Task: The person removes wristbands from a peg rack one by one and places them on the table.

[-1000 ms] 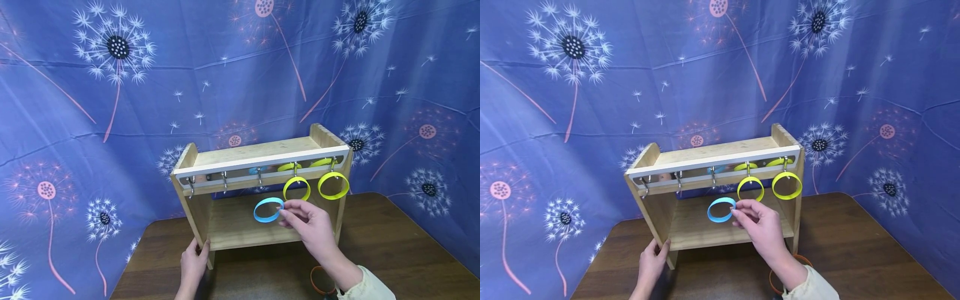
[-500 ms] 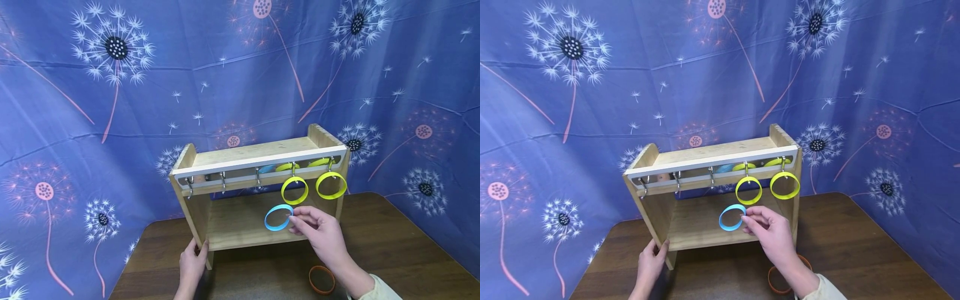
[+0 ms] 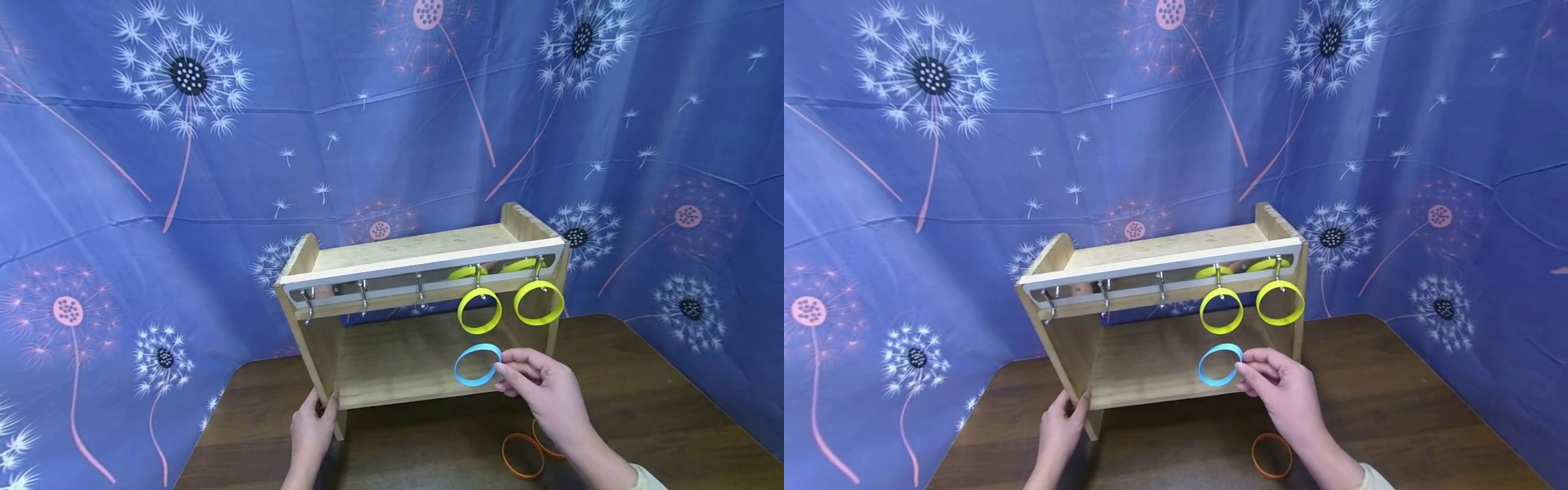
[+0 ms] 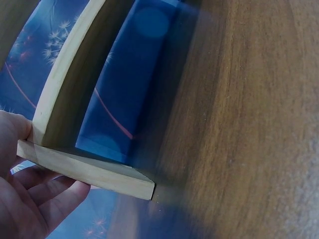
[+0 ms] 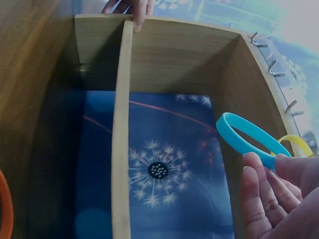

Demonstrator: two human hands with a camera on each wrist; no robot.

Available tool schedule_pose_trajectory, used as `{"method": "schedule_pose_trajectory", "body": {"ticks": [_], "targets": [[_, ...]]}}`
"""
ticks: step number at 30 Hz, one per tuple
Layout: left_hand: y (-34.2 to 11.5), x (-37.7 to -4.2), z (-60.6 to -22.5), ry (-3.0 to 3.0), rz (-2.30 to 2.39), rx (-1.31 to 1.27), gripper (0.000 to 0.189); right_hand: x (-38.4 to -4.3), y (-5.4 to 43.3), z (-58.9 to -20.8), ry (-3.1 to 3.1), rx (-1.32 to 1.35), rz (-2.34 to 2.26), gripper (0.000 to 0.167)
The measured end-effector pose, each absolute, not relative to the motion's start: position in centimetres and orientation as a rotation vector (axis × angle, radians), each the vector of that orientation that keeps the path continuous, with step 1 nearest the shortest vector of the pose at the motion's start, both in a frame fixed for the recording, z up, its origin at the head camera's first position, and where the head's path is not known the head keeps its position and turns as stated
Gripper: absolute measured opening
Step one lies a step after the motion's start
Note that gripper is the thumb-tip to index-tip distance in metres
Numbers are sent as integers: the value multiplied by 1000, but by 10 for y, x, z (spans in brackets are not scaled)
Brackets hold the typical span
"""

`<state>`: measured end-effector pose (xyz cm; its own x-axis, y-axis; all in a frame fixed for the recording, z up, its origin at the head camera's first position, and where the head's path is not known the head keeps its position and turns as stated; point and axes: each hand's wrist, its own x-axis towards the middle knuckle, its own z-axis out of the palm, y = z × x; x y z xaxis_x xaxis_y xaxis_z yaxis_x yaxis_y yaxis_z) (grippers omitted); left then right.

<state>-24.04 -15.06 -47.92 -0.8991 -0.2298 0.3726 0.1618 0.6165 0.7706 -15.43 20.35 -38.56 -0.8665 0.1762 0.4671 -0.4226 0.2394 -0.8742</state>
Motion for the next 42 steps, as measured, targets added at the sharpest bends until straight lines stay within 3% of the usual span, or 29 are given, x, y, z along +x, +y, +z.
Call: {"method": "schedule_pose_trajectory", "body": {"ticks": [31,42], "targets": [[-151,-240,-481,-2388,-1184,33,8,-132,258,-422,-2107,35,1725,22],[-151,-242,-480,-2392,-1188,31,8,-119,285,-438,-2205,-156,1677,26]]}}
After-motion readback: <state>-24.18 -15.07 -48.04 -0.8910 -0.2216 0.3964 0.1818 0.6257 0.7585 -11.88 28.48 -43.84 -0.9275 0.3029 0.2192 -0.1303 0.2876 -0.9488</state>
